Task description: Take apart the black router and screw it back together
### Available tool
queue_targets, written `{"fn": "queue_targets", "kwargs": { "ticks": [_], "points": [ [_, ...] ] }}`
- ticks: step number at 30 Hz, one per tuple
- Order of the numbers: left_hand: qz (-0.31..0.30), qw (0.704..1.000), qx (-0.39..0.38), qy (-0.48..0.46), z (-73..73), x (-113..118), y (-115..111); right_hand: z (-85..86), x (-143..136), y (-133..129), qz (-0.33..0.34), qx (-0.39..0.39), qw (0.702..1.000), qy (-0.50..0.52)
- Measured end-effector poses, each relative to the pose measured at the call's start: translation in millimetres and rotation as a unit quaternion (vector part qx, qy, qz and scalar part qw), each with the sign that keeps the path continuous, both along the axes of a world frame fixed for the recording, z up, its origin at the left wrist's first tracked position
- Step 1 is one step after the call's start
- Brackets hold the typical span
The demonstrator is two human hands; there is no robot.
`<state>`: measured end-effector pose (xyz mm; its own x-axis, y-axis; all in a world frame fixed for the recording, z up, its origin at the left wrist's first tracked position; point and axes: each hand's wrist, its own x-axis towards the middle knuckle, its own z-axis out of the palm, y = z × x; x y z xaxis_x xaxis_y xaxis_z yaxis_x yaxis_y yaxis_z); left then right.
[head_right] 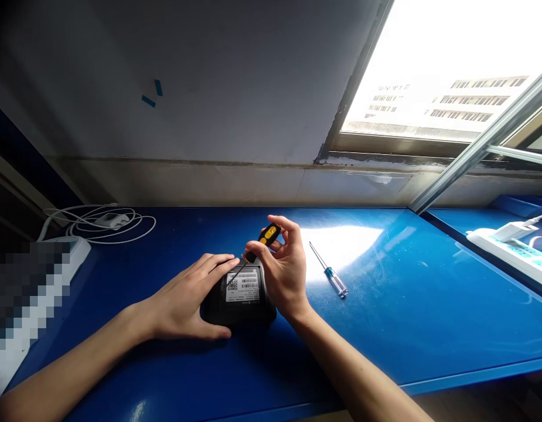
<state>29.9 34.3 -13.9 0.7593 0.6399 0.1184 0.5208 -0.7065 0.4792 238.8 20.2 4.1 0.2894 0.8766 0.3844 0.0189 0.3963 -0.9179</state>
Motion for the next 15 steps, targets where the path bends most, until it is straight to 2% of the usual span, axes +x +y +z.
{"fn": "queue_targets", "kwargs": {
  "ticks": [7, 13, 15],
  "points": [
    [0.000, 1.000, -0.001, 0.007, 2.8, 0.7, 1.3, -1.2, -0.1, -3.5, -0.014, 0.012, 0.999, -0.034],
    [-0.005, 1.000, 0.004, -0.001, 0.2, -0.8, 1.4, 3.9, 1.5, -6.2, 0.042, 0.021, 0.998, -0.035],
    [-0.006, 1.000, 0.001, 0.002, 0.9, -1.1, 1.0, 5.3, 4.6, -5.7, 0.021, 0.022, 0.998, -0.054]
  ]
}}
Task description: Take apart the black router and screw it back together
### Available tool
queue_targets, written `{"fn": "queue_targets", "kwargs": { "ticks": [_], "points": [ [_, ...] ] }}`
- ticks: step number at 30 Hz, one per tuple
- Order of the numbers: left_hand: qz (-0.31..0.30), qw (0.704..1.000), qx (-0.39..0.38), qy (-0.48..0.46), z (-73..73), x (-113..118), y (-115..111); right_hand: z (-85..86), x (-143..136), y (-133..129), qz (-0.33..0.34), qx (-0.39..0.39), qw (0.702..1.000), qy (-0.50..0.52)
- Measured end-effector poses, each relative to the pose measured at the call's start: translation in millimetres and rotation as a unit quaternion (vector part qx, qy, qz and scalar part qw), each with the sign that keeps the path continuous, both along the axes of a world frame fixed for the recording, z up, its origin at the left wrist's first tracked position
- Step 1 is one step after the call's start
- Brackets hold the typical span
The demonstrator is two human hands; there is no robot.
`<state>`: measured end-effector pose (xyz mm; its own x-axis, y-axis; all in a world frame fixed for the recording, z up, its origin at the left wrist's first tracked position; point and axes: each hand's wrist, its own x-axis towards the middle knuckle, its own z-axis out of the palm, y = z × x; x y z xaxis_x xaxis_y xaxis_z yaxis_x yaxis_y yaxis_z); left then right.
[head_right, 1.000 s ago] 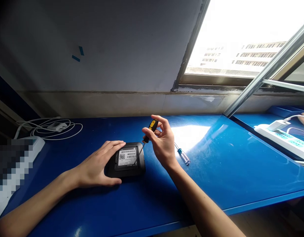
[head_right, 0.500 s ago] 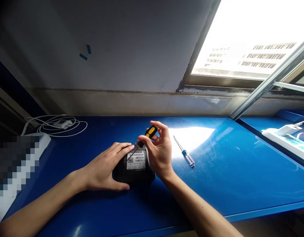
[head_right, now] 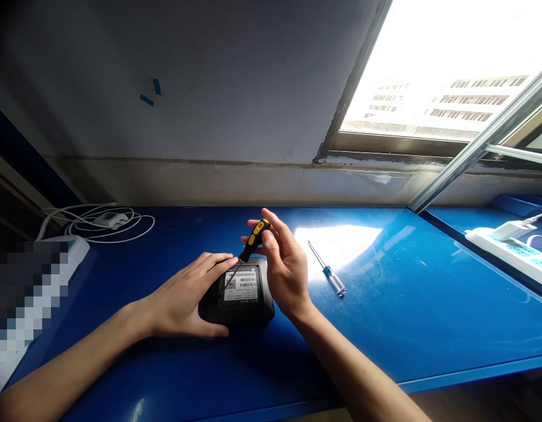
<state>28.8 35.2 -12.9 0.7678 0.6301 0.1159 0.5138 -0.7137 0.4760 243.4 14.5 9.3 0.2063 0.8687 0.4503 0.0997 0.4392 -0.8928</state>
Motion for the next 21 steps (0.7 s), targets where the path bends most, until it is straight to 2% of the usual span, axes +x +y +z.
{"fn": "queue_targets", "kwargs": {
  "ticks": [3, 7, 12, 17, 21],
  "points": [
    [0.002, 1.000, -0.005, 0.002, 0.9, -0.4, 0.0, -0.9, 4.5, 1.5, -0.044, 0.004, 0.998, -0.046],
    [0.001, 1.000, -0.005, -0.008, -0.9, -0.6, 1.0, -3.1, 7.2, 3.0, 0.012, -0.011, 1.000, -0.014],
    [-0.001, 1.000, -0.005, -0.027, -2.6, -0.2, 2.1, -1.7, 8.4, 4.4, -0.014, -0.016, 0.999, -0.047],
    [0.002, 1.000, -0.008, -0.024, -1.5, -0.5, 1.5, -0.8, 8.5, 5.7, 0.042, -0.029, 0.999, -0.007],
    [0.005, 1.000, -0.013, -0.013, 0.4, -0.7, 0.9, -2.1, 7.6, 8.2, -0.003, -0.038, 0.999, 0.010]
  ]
}}
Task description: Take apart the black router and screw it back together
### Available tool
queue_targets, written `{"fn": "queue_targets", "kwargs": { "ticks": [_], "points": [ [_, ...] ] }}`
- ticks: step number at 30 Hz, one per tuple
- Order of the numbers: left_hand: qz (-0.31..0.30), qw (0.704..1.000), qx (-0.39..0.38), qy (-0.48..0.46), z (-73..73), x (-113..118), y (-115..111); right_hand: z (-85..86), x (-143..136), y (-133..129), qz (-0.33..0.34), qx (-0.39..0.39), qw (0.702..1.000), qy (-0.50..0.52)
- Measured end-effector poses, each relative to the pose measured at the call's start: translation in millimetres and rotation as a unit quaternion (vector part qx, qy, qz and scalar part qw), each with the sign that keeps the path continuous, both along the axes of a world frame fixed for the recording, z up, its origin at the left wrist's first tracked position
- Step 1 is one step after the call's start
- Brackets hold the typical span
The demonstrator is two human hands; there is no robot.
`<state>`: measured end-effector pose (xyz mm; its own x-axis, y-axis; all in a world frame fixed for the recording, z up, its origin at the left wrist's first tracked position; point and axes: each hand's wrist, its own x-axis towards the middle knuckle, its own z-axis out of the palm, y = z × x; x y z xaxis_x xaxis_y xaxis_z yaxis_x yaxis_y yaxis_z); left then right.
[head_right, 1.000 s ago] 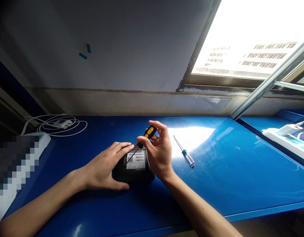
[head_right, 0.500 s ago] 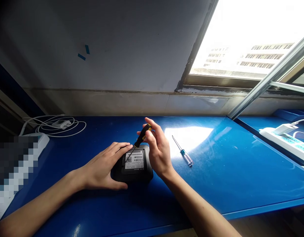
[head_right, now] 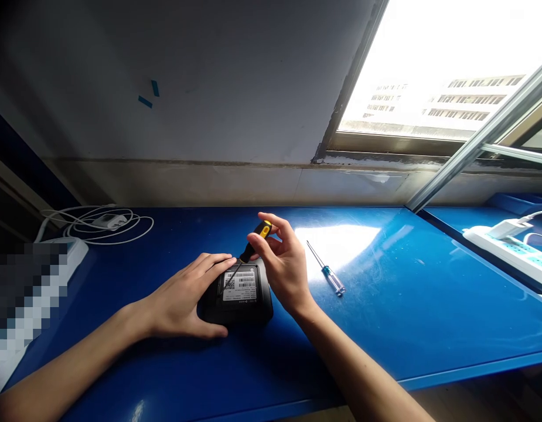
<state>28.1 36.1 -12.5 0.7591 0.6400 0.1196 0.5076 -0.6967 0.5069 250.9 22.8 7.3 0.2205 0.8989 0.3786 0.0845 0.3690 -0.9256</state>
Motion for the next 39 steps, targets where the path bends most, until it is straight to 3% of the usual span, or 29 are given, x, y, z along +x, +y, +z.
{"fn": "queue_targets", "kwargs": {
  "ticks": [6, 13, 18, 29, 35, 39],
  "points": [
    [0.004, 1.000, 0.000, -0.008, -0.6, -1.6, 0.8, -3.7, 5.5, 6.6, -0.033, 0.027, 0.999, -0.005],
    [0.012, 0.999, 0.019, -0.027, -12.0, -10.2, 2.7, -4.3, 33.0, 22.2, -0.119, 0.034, 0.992, -0.027],
    [0.016, 1.000, 0.019, -0.015, -11.1, -12.8, 2.0, -1.1, 46.4, 26.8, -0.160, 0.054, 0.986, -0.013],
    [0.013, 1.000, 0.016, -0.005, -6.3, -13.6, 0.1, -4.9, 39.4, 23.1, -0.151, 0.066, 0.984, -0.064],
    [0.017, 1.000, 0.016, 0.002, -7.2, -13.7, -1.0, -7.6, 41.4, 28.7, -0.110, 0.055, 0.992, -0.013],
    [0.019, 1.000, 0.016, 0.003, -8.2, -14.3, -0.4, -6.7, 44.0, 30.3, -0.121, 0.055, 0.991, -0.007]
  ]
}}
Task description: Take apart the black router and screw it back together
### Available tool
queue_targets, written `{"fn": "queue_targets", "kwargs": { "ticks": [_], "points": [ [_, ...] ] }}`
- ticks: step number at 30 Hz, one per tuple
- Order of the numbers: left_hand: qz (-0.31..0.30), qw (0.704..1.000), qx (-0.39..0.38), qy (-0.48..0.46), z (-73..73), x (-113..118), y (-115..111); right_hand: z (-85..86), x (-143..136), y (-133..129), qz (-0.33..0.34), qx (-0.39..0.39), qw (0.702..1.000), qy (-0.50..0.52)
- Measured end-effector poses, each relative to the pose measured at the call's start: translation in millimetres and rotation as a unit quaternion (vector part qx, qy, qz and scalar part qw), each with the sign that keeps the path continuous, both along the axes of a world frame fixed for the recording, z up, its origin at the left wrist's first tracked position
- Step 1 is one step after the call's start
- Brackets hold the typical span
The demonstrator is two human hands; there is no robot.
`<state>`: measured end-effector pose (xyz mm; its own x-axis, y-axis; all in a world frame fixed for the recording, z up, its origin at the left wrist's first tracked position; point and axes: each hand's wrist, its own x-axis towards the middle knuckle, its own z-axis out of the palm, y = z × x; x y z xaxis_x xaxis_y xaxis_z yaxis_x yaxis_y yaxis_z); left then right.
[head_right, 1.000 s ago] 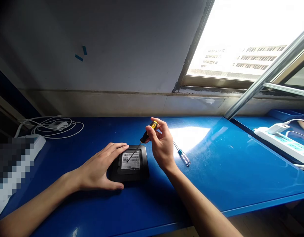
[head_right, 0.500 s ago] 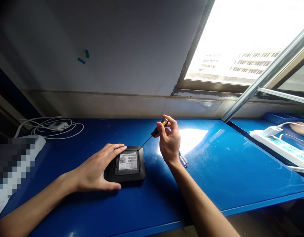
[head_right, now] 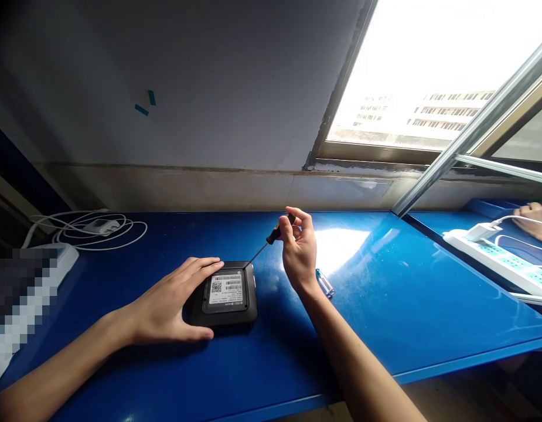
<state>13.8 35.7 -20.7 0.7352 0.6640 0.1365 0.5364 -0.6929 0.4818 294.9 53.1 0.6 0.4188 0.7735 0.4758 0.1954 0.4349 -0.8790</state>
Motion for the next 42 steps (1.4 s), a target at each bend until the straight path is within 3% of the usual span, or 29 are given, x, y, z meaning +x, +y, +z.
{"fn": "queue_targets", "kwargs": {
  "ticks": [7, 12, 16, 20, 25, 42],
  "points": [
    [-0.002, 1.000, -0.002, 0.002, 0.3, 0.5, 2.0, 0.8, -1.3, -1.2, 0.019, -0.001, 0.999, 0.036],
    [0.000, 1.000, -0.003, 0.003, 0.0, 0.4, 1.6, 0.8, -0.5, -2.6, -0.010, 0.014, 1.000, 0.005],
    [0.001, 1.000, -0.003, 0.000, -0.4, 0.0, 2.0, 0.3, -0.4, -2.2, 0.022, -0.004, 0.999, 0.041],
    [-0.005, 1.000, -0.002, -0.005, -1.3, -0.2, 2.7, -0.3, -1.3, -2.1, 0.003, 0.009, 1.000, -0.003],
    [-0.002, 1.000, 0.006, -0.008, -2.8, -0.6, 3.2, 2.0, -3.5, -5.6, -0.014, 0.002, 1.000, 0.014],
    [0.012, 1.000, 0.014, -0.013, -1.5, 0.1, 4.9, 6.1, -21.3, -19.1, 0.108, -0.006, 0.994, -0.018]
  ]
}}
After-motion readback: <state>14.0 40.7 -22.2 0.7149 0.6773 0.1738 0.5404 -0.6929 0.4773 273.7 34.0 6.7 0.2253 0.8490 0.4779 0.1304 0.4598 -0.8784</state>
